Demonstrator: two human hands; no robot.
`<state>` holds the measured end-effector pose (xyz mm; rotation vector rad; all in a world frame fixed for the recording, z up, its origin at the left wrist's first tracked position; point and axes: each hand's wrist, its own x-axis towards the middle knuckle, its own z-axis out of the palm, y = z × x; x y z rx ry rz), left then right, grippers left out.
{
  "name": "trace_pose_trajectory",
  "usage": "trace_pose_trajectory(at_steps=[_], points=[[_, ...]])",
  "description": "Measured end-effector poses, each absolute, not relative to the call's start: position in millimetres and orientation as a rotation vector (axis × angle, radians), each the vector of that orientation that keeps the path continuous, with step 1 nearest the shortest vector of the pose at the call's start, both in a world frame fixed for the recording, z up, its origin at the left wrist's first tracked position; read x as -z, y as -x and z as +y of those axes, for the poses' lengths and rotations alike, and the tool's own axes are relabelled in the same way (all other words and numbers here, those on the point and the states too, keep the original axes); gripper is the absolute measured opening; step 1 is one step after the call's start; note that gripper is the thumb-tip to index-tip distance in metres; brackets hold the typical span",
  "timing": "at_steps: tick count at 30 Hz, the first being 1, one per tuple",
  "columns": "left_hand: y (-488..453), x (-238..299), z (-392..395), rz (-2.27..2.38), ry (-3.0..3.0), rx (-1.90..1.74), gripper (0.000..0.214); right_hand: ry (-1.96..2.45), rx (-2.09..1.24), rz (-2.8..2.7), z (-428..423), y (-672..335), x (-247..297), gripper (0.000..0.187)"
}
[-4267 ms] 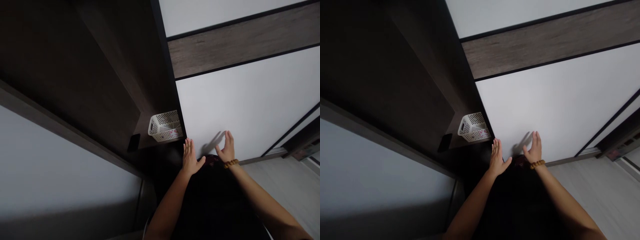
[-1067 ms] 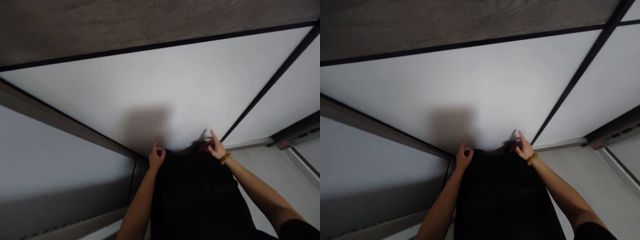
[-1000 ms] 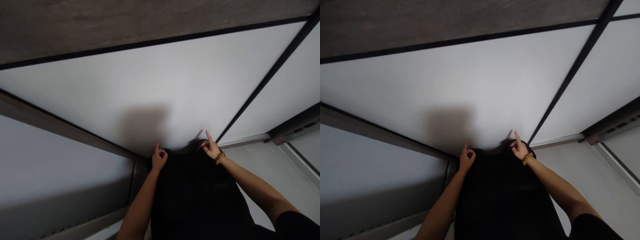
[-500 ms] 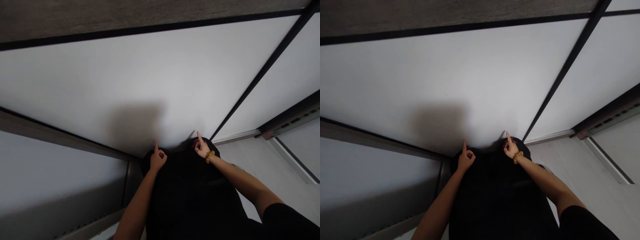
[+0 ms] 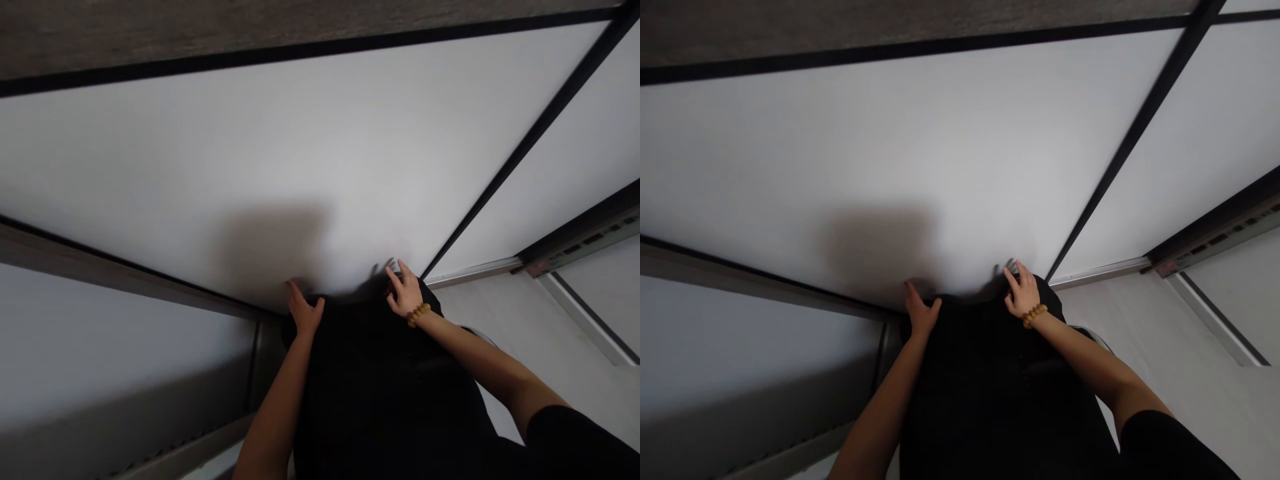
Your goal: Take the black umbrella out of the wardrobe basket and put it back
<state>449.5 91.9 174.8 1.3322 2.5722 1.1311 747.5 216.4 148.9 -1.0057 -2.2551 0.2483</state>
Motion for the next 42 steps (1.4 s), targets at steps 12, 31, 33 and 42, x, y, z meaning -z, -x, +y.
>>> trace_pose_trajectory(at_steps=[12, 31, 33, 42], points=[[-441, -182, 84, 2.475, -1.352, -1.025, 0.100, 1.056, -0.181, -2.458, 219, -732, -164, 0.095], [-380, -202, 50, 2.586, -1.325, -0.701, 0.075, 1.035, -0.231, -2.289, 210, -659, -142, 0.086], [-374, -191, 47, 2.680, -1.308, -0.567, 0.093, 0.879, -0.244, -2.234, 210, -653, -112, 0.083], [-349, -143, 38, 2.608, -1.180, -0.555, 0.108, 0.768, -0.224, -2.160, 211, -630, -66, 0.081]])
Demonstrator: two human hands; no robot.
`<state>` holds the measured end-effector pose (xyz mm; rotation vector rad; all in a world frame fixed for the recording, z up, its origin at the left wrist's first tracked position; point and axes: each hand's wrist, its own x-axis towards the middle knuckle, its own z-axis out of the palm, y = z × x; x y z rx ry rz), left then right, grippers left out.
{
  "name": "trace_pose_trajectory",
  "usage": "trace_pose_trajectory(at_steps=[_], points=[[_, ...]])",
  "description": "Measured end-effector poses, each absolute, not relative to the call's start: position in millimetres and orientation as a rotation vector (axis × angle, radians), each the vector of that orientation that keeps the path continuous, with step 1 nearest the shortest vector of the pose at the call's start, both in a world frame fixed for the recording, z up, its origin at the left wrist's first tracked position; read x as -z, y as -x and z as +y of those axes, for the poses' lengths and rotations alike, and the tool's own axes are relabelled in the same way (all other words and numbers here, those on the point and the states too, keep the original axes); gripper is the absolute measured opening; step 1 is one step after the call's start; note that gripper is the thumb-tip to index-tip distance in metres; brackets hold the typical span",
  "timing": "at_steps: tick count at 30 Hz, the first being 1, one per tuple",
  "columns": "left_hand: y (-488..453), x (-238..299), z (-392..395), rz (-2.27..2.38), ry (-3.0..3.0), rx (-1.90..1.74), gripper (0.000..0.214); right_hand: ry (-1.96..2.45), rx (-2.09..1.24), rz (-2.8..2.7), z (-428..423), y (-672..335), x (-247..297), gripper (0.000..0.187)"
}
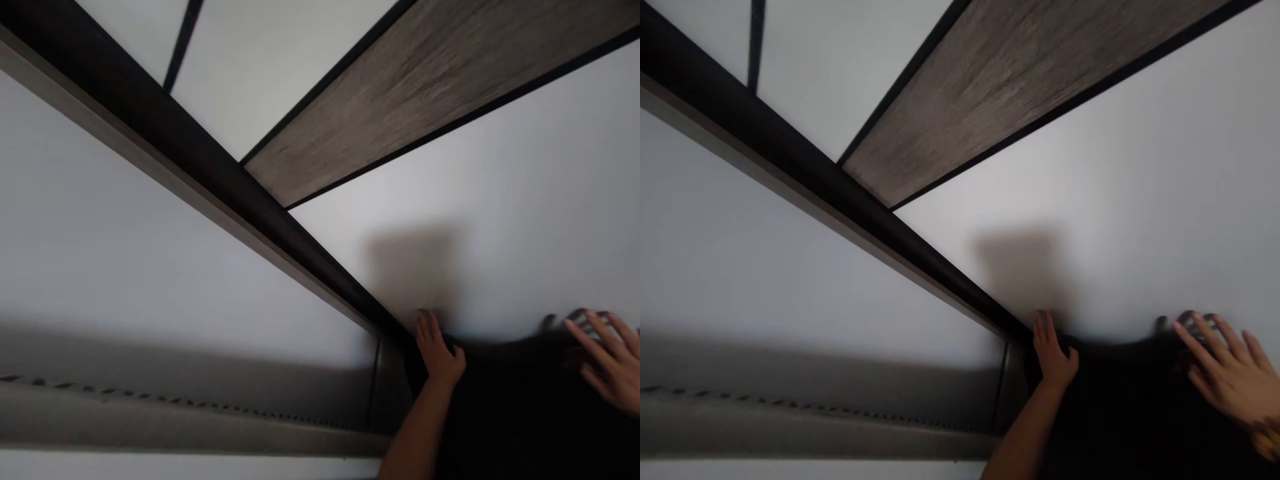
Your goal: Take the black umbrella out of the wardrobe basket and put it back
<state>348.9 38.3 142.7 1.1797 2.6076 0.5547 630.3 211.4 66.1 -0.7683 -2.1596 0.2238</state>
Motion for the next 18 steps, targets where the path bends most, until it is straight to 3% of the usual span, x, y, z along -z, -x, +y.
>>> trace_pose_trajectory(at_steps=[18], points=[[-331, -152, 36, 2.523, -1.313, -0.725, 0.112, 1.136, -0.012, -2.233, 199, -635, -104, 0.086]])
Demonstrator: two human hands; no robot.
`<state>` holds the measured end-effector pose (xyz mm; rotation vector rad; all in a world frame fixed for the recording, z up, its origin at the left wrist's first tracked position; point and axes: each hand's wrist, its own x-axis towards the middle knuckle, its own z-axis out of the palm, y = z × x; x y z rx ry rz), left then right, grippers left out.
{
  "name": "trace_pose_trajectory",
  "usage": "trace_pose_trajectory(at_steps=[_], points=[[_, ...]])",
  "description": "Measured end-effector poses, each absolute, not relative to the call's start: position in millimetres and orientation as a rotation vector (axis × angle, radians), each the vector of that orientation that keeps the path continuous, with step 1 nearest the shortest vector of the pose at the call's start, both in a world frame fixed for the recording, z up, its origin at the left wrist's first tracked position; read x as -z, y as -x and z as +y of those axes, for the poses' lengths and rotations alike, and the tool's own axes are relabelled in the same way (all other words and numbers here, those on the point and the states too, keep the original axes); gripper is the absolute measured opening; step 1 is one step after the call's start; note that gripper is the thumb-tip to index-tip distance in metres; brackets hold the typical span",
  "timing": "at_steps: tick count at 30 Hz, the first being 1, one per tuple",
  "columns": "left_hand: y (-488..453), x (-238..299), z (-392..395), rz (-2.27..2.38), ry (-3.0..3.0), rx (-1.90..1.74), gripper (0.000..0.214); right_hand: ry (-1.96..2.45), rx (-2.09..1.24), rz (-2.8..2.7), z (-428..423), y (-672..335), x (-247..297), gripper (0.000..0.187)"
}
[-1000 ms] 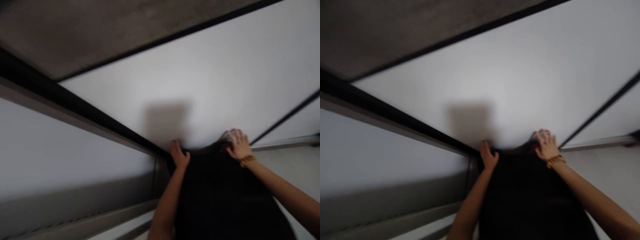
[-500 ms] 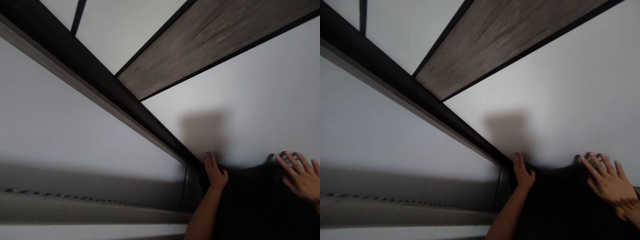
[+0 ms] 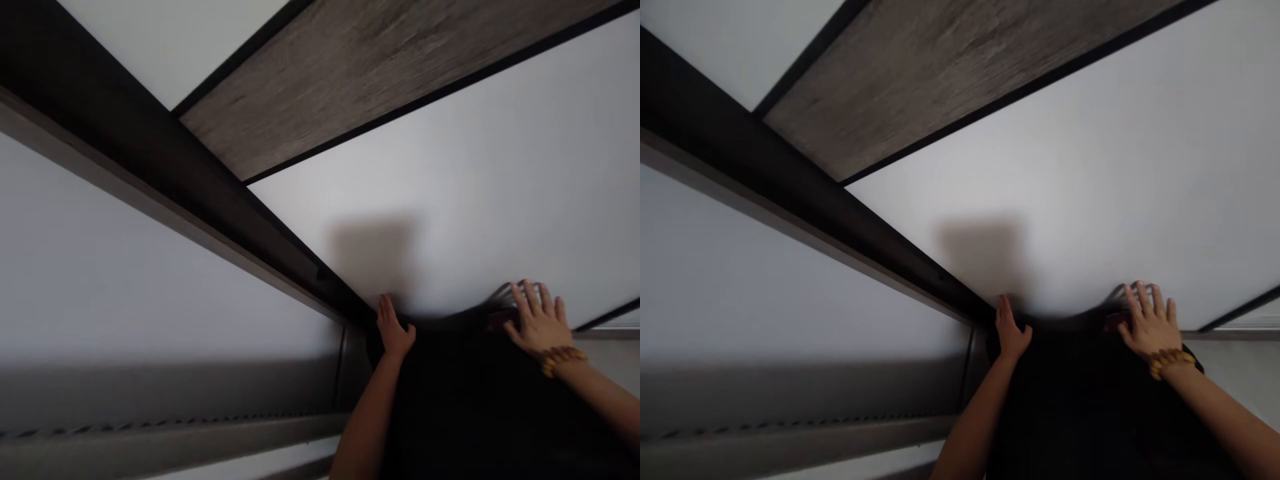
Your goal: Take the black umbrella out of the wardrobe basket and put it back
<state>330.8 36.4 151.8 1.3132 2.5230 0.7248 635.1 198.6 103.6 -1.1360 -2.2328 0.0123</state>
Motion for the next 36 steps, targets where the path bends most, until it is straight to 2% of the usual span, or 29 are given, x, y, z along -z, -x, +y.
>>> trace_pose_trajectory(at_steps=[6, 12, 17, 22, 30, 36], points=[[-323, -140, 33, 2.411, -1.490, -0.802, 0.110, 0.777, 0.097, -2.458, 188, -624, -122, 0.091], [-344, -130, 41, 2.475, -1.598, -0.947, 0.101, 1.001, 0.084, -2.487, 207, -644, -110, 0.097], [-341, -120, 46, 2.716, -1.299, -1.269, 0.097, 1.200, 0.112, -2.451, 209, -647, -103, 0.106], [-324, -115, 46, 2.608, -1.174, -1.144, 0.105, 1.251, 0.104, -2.401, 205, -642, -104, 0.110], [-322, -121, 37, 2.459, -1.274, -1.115, 0.092, 0.915, 0.112, -2.462, 198, -641, -121, 0.100], [-328, -127, 37, 2.254, -1.376, -1.111, 0.089, 0.977, 0.063, -2.478, 203, -642, -113, 0.101]])
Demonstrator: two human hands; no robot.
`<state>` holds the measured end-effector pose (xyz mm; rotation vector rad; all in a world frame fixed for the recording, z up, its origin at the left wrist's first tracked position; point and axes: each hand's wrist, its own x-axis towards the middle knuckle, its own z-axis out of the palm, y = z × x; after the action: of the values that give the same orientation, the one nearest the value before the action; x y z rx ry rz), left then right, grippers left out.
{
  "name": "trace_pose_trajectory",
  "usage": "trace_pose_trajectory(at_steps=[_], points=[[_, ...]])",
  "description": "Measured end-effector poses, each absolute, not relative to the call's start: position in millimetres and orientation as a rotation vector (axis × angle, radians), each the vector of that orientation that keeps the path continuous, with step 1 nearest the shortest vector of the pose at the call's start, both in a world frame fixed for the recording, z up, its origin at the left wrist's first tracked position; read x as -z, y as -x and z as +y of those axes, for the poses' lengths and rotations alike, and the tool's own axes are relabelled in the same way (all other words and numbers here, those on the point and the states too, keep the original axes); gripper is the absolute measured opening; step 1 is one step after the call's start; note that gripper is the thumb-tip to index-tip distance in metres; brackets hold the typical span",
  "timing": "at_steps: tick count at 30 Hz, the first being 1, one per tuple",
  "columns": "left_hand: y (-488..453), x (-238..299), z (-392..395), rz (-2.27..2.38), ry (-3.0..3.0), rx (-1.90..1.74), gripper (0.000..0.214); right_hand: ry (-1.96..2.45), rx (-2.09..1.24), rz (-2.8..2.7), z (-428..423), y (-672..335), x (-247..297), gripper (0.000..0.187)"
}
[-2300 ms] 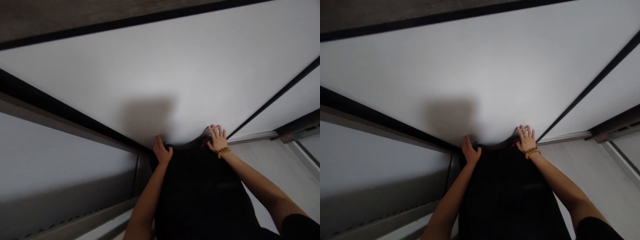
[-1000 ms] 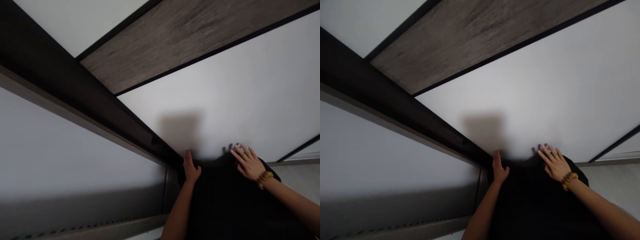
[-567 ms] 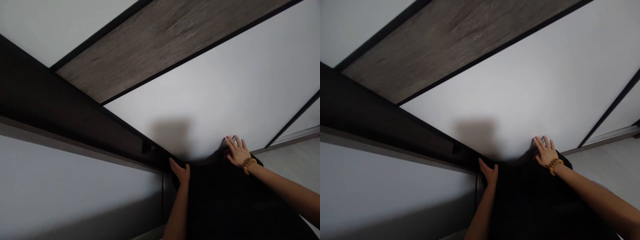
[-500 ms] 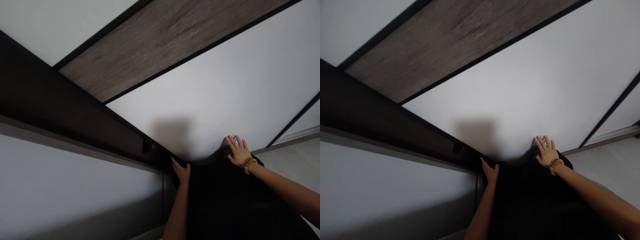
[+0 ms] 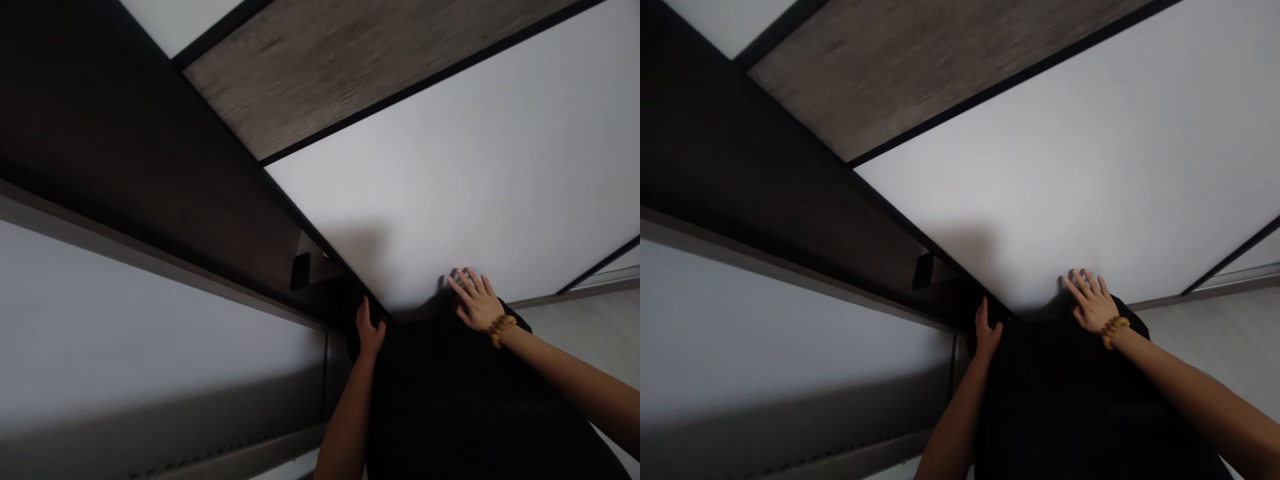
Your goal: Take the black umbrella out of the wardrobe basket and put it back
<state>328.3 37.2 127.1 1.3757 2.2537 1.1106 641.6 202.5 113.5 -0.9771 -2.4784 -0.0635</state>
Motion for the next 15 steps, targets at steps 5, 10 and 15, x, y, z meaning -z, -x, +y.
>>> trace_pose_trajectory(at_steps=[5, 10, 15], points=[[-337, -130, 41, 2.095, -1.542, -1.075, 0.095, 1.231, 0.017, -2.413, 210, -645, -103, 0.103], [-338, -131, 43, 2.094, -1.571, -1.089, 0.096, 1.328, 0.017, -2.319, 209, -643, -108, 0.110], [-339, -135, 44, 2.110, -1.576, -1.014, 0.090, 0.872, 0.117, -2.491, 199, -635, -123, 0.103]])
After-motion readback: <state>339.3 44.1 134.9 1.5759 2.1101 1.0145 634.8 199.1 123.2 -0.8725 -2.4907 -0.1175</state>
